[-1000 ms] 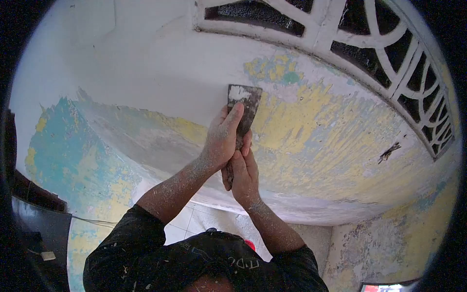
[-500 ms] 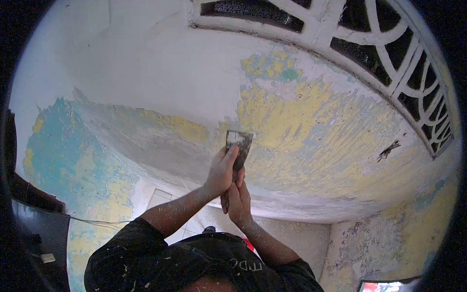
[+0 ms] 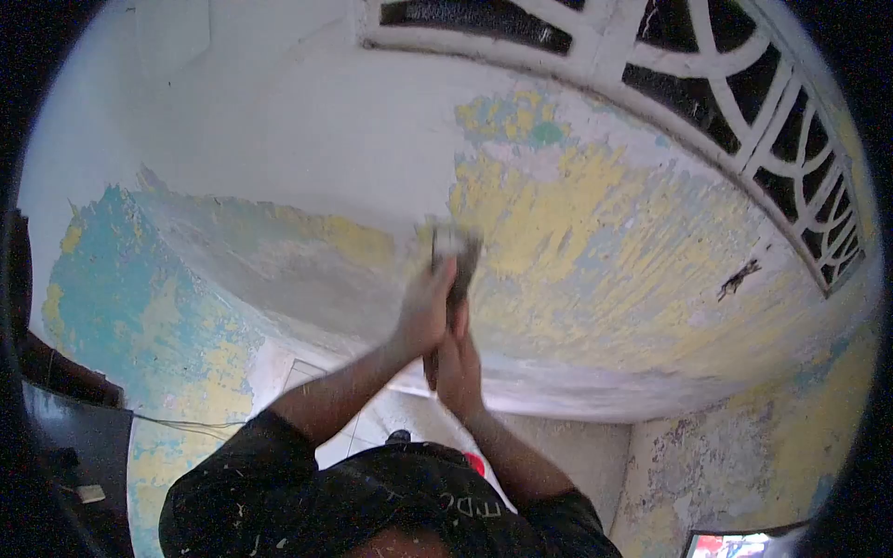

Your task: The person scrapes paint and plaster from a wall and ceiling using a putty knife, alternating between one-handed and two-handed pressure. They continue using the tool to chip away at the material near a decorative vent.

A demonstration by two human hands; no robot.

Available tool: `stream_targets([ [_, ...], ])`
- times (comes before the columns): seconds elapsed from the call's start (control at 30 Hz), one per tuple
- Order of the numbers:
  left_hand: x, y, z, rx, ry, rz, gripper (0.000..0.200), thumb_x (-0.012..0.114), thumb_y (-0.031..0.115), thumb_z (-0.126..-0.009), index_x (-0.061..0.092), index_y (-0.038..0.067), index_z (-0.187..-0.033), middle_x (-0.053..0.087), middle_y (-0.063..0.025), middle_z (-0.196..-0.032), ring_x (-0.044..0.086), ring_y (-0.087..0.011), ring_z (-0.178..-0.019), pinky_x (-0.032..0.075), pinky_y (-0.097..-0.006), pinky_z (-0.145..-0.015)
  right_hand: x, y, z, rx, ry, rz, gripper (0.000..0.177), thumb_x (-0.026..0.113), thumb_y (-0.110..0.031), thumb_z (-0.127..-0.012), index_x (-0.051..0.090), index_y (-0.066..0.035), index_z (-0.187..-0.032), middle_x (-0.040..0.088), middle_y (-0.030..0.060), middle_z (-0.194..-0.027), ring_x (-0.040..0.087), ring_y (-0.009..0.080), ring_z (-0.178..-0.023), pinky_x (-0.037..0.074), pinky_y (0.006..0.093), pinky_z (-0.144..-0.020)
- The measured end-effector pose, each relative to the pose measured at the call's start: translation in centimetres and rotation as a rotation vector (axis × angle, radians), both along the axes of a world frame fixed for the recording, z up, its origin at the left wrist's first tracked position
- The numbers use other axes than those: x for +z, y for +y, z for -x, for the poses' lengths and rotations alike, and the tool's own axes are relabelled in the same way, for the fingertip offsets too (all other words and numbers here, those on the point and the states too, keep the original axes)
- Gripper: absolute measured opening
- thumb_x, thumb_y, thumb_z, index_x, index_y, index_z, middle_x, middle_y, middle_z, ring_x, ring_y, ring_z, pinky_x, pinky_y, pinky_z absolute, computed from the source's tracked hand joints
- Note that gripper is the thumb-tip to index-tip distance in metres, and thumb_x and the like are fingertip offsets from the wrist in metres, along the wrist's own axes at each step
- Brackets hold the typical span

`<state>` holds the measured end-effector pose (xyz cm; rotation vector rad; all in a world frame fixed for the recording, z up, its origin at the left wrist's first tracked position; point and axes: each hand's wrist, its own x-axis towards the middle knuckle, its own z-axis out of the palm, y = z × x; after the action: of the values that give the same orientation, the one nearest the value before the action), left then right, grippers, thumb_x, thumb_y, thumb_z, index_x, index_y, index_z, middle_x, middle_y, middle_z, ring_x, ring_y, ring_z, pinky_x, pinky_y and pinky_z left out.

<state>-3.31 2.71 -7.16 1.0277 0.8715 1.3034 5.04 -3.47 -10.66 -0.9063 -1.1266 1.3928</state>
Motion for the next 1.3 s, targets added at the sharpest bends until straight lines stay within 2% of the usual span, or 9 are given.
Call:
stream_targets([
  [0.13, 1.4, 0.3, 0.8, -0.058, -0.108, -0.025, 0.041, 0.044, 0.045, -0.100, 0.046, 0.007, -0.087, 0.047, -0.0047, -0.052, 0.045, -0.0138, -0.037, 0.036, -0.0287, -0.036, 0.8, 0.5, 0.3, 0.028, 0.024, 0.038, 0.033, 0.037, -0.023, -0.103, 0.041, 0.000, -0.126, 0.044, -0.0001, -0.060, 0.037, 0.0081, -0.039, 0.033, 0.0243, -0.033],
  [0.33, -1.7, -1.1, -0.6, -0.030, -0.060, -0.027, 0.039, 0.043, 0.043, -0.101, 0.048, 0.007, -0.087, 0.047, -0.0044, -0.052, 0.043, -0.0133, -0.036, 0.034, -0.0288, -0.035, -1.6, -0.9, 0.6, -0.135, -0.104, -0.210, 0.047, 0.036, -0.019, -0.101, 0.026, -0.002, -0.143, 0.049, 0.0034, -0.064, 0.044, 0.0084, -0.044, 0.035, 0.0237, -0.038],
  [0.47, 2.1, 0.9, 0.6, -0.051, -0.098, -0.054, 0.040, 0.044, 0.045, -0.100, 0.049, 0.006, -0.089, 0.046, -0.0030, -0.050, 0.042, -0.0139, -0.034, 0.033, -0.0282, -0.034, -0.1, 1.9, -0.3, 0.103, 0.002, 0.037, 0.048, 0.037, -0.021, -0.101, 0.025, -0.003, -0.144, 0.049, 0.0029, -0.064, 0.042, 0.0086, -0.042, 0.034, 0.0243, -0.036],
  [0.9, -0.1, 0.7, 0.3, -0.027, -0.084, -0.084, 0.042, 0.043, 0.042, -0.101, 0.054, 0.003, -0.091, 0.047, -0.0052, -0.051, 0.044, -0.0160, -0.036, 0.036, -0.0309, -0.036, 0.2, 0.7, 0.3, -0.024, -0.083, 0.008, 0.030, 0.036, -0.029, -0.104, 0.047, -0.005, -0.118, 0.045, -0.0002, -0.059, 0.038, 0.0084, -0.038, 0.031, 0.0243, -0.033],
  [1.03, -3.8, 0.3, -0.6, -0.074, -0.120, -0.004, 0.044, 0.047, 0.048, -0.099, 0.048, 0.004, -0.092, 0.047, -0.0035, -0.052, 0.044, -0.0136, -0.037, 0.035, -0.0289, -0.035, -4.0, -1.3, 0.6, -0.129, -0.012, -0.097, 0.051, 0.037, -0.031, -0.104, 0.031, 0.001, -0.144, 0.052, 0.0017, -0.062, 0.043, 0.0082, -0.042, 0.036, 0.0241, -0.039],
  [1.07, -5.2, 3.0, -0.7, 0.077, 0.091, -0.252, 0.044, 0.046, 0.047, -0.099, 0.047, 0.004, -0.092, 0.047, -0.0035, -0.052, 0.044, -0.0138, -0.036, 0.035, -0.0289, -0.035, -3.7, 0.1, 0.2, -0.075, -0.035, -0.060, 0.056, 0.036, -0.024, -0.102, 0.017, -0.007, -0.152, 0.051, 0.0025, -0.068, 0.042, 0.0061, -0.043, 0.035, 0.0214, -0.038],
  [1.1, -5.9, 4.8, -0.8, 0.223, 0.301, -0.490, 0.043, 0.046, 0.047, -0.100, 0.047, 0.004, -0.092, 0.047, -0.0034, -0.052, 0.043, -0.0139, -0.036, 0.035, -0.0289, -0.036, 1.6, 0.7, 0.3, -0.085, -0.217, -0.040, 0.054, 0.036, -0.035, -0.103, 0.034, 0.002, -0.141, 0.053, 0.0024, -0.064, 0.045, 0.0075, -0.044, 0.037, 0.0247, -0.038],
  [1.17, 5.8, 2.3, 0.5, 0.060, -0.086, -0.157, 0.043, 0.045, 0.047, -0.100, 0.048, 0.004, -0.091, 0.047, -0.0037, -0.052, 0.044, -0.0141, -0.037, 0.036, -0.0293, -0.036, 5.2, 2.9, 0.4, -0.025, -0.124, -0.096, 0.041, 0.037, -0.034, -0.102, 0.044, 0.000, -0.124, 0.049, 0.0010, -0.060, 0.043, 0.0077, -0.041, 0.034, 0.0247, -0.035],
  [1.3, 8.2, 2.1, 1.7, 0.027, -0.090, -0.223, 0.044, 0.046, 0.047, -0.100, 0.049, 0.005, -0.090, 0.048, -0.0038, -0.053, 0.045, -0.0138, -0.038, 0.037, -0.0289, -0.036, 6.7, 3.2, 1.0, -0.008, -0.078, -0.111, 0.037, 0.038, -0.023, -0.102, 0.037, 0.000, -0.131, 0.047, 0.0009, -0.062, 0.041, 0.0071, -0.041, 0.034, 0.0233, -0.035],
])
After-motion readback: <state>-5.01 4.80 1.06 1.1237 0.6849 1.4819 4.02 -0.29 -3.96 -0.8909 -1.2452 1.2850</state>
